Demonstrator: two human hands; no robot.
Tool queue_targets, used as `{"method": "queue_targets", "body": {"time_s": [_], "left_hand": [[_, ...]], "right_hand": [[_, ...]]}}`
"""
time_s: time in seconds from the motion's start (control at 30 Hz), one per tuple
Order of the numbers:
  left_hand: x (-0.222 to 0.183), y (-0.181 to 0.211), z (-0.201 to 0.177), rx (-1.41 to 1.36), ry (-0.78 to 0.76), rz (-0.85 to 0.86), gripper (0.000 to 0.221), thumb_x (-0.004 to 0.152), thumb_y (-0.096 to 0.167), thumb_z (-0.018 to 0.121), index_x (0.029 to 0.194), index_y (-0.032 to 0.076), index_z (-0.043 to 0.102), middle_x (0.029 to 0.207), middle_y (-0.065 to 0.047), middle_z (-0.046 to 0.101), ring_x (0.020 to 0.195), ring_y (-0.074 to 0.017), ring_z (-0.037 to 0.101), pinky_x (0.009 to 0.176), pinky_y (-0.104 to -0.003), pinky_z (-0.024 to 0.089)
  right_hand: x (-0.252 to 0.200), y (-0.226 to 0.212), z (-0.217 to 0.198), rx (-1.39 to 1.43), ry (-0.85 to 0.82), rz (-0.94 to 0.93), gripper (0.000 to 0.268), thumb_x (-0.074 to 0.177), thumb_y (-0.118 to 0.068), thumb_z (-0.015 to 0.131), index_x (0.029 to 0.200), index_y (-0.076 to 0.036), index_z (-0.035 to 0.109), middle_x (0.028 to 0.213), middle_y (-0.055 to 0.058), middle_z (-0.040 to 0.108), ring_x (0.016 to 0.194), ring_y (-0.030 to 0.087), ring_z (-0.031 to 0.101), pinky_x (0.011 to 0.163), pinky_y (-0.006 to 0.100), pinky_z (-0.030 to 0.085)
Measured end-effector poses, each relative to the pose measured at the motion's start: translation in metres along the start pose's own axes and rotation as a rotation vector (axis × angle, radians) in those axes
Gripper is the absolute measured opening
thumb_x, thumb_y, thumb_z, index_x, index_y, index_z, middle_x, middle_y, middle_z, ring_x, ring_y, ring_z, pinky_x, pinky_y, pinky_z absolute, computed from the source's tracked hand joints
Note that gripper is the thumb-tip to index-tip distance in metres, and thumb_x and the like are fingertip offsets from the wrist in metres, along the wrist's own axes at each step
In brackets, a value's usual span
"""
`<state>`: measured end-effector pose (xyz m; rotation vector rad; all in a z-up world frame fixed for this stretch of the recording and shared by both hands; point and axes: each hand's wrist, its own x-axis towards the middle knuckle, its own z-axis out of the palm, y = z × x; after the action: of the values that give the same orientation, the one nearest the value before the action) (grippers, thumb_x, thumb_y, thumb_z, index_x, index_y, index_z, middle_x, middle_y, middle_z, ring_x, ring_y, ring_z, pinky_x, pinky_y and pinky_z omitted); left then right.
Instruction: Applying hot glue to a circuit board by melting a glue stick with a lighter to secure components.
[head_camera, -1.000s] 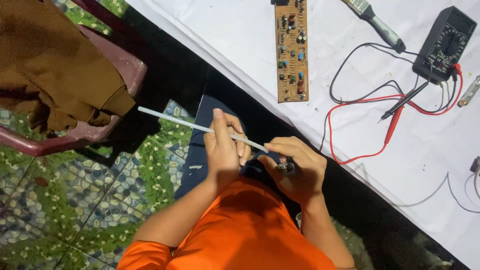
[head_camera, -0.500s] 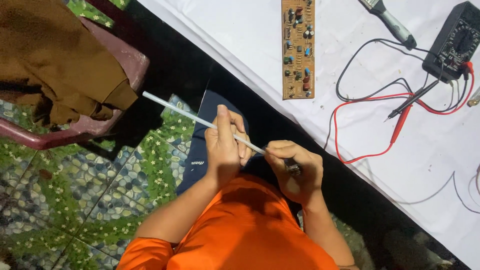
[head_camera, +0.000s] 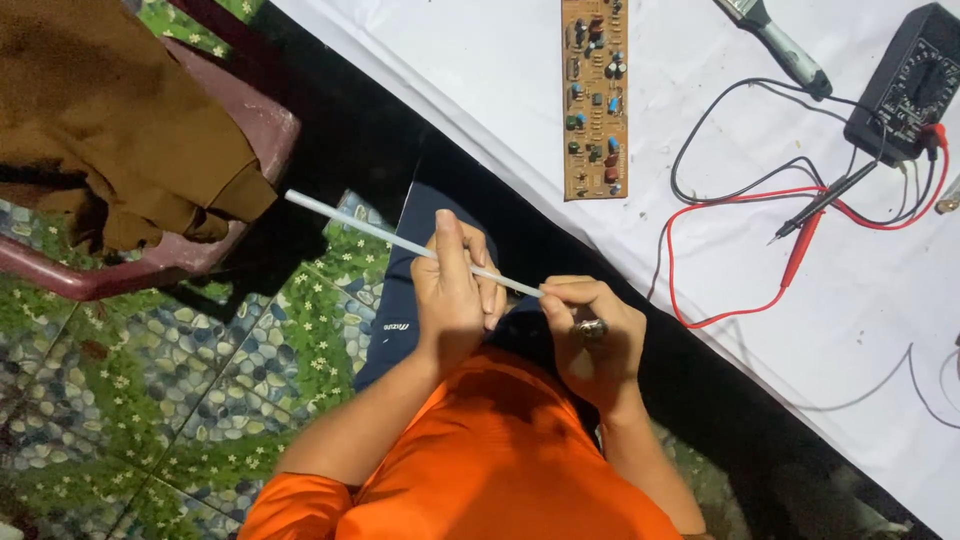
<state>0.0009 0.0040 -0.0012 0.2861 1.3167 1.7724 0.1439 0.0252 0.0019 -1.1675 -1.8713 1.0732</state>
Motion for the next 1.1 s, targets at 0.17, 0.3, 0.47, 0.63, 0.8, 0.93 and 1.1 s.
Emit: {"method": "queue_targets", "body": {"time_s": [0.17, 0.3, 0.47, 0.63, 0.8, 0.93, 1.1], "left_hand": [[-0.005, 0.0, -0.005, 0.084, 0.064, 0.071, 0.055, 0.114, 0.034, 0.025, 0.07, 0.006, 0.046, 0.033, -0.007, 0.039, 0.022, -0.0162, 0.043, 0.024, -0.023, 0.035], [-0.01, -0.005, -0.004, 0.041, 0.089, 0.058, 0.055, 0.114, 0.033, 0.025, 0.072, 0.006, 0.047, 0.034, -0.01, 0.04, 0.023, -0.0178, 0.044, 0.024, -0.024, 0.036], [-0.009, -0.001, -0.004, 0.056, 0.096, 0.058, 0.054, 0.114, 0.033, 0.026, 0.07, 0.006, 0.046, 0.033, -0.01, 0.041, 0.022, -0.0176, 0.044, 0.024, -0.024, 0.036], [-0.006, -0.001, -0.005, 0.001, 0.111, 0.044, 0.054, 0.114, 0.033, 0.026, 0.07, 0.007, 0.045, 0.032, -0.009, 0.038, 0.021, -0.0183, 0.041, 0.023, -0.025, 0.034], [0.025, -0.003, -0.043, -0.342, 0.217, -0.07, 0.039, 0.113, 0.026, 0.032, 0.076, 0.016, 0.04, 0.045, 0.005, 0.03, 0.03, -0.0067, 0.036, 0.026, -0.022, 0.034], [0.031, 0.019, -0.047, -0.136, 0.3, 0.191, 0.05, 0.109, 0.05, 0.03, 0.079, 0.012, 0.042, 0.037, -0.007, 0.03, 0.02, -0.0178, 0.035, 0.023, -0.022, 0.028], [0.0, -0.003, -0.003, -0.101, 0.098, -0.037, 0.059, 0.113, 0.04, 0.025, 0.066, 0.009, 0.041, 0.031, -0.008, 0.034, 0.018, -0.0197, 0.037, 0.018, -0.027, 0.028]], "right_hand": [[0.004, -0.004, 0.012, 0.014, 0.121, -0.288, 0.002, 0.091, 0.003, 0.072, 0.093, 0.004, 0.072, 0.073, 0.012, 0.074, 0.058, 0.024, 0.067, 0.051, 0.032, 0.055], [0.005, 0.001, 0.02, -0.085, 0.263, -0.439, 0.003, 0.093, 0.003, 0.072, 0.093, 0.005, 0.072, 0.074, 0.013, 0.073, 0.057, 0.026, 0.066, 0.053, 0.034, 0.057], [0.001, -0.005, 0.021, -0.038, 0.265, -0.429, 0.003, 0.09, 0.004, 0.073, 0.092, 0.005, 0.073, 0.071, 0.012, 0.072, 0.054, 0.024, 0.065, 0.05, 0.032, 0.055], [-0.008, -0.01, 0.024, 0.177, 0.196, -0.319, 0.01, 0.085, 0.012, 0.073, 0.085, 0.005, 0.067, 0.071, 0.017, 0.069, 0.056, 0.029, 0.067, 0.051, 0.036, 0.055], [-0.034, 0.042, 0.01, 0.433, 0.343, 0.346, 0.025, 0.083, -0.025, 0.077, 0.078, -0.004, 0.065, 0.072, 0.008, 0.065, 0.065, 0.012, 0.056, 0.053, 0.026, 0.05], [-0.016, 0.013, -0.013, 0.24, 0.318, 0.313, 0.009, 0.096, -0.005, 0.064, 0.094, 0.002, 0.068, 0.064, 0.005, 0.056, 0.055, 0.006, 0.051, 0.054, 0.02, 0.053], [-0.023, 0.032, 0.008, 0.187, 0.139, 0.38, 0.015, 0.09, -0.006, 0.072, 0.103, -0.006, 0.078, 0.072, 0.008, 0.069, 0.062, 0.009, 0.056, 0.054, 0.026, 0.053]]}}
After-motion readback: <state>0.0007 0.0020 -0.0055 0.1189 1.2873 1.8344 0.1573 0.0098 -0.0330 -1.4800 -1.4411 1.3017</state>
